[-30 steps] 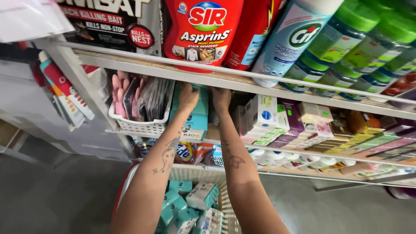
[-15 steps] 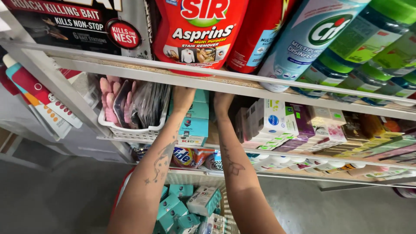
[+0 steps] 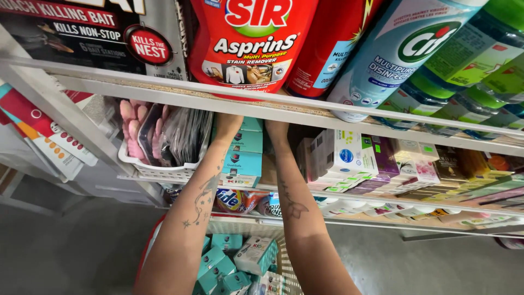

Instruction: Wiping down small product boxes with a cloth and placing them into a shopping basket.

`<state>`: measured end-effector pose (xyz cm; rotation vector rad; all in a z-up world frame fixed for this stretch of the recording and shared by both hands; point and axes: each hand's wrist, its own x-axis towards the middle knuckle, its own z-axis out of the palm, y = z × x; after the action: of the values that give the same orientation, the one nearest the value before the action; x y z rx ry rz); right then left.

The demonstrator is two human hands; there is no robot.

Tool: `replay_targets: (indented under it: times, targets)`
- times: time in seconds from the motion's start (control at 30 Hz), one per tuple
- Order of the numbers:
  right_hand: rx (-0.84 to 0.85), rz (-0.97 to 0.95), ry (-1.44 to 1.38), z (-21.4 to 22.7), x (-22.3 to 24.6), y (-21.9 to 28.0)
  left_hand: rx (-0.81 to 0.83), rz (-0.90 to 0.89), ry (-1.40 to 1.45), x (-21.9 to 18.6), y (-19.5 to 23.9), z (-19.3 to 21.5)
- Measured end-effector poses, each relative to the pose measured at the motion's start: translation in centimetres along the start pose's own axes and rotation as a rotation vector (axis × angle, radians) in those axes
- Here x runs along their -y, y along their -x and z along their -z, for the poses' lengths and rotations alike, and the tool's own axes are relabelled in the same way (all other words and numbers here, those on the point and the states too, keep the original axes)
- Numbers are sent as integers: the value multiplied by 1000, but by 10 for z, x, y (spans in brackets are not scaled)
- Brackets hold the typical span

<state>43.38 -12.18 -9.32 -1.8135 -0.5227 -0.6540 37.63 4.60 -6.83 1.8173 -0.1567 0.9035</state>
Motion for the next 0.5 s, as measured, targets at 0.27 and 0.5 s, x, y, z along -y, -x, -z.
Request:
replay_targets:
  times: [0.27, 0.5]
  targets:
    - [7, 64, 64, 27, 54, 5, 47, 8, -10, -23, 3, 1]
    - [10, -83, 205, 115, 298, 116, 143, -9, 111, -217, 137, 103]
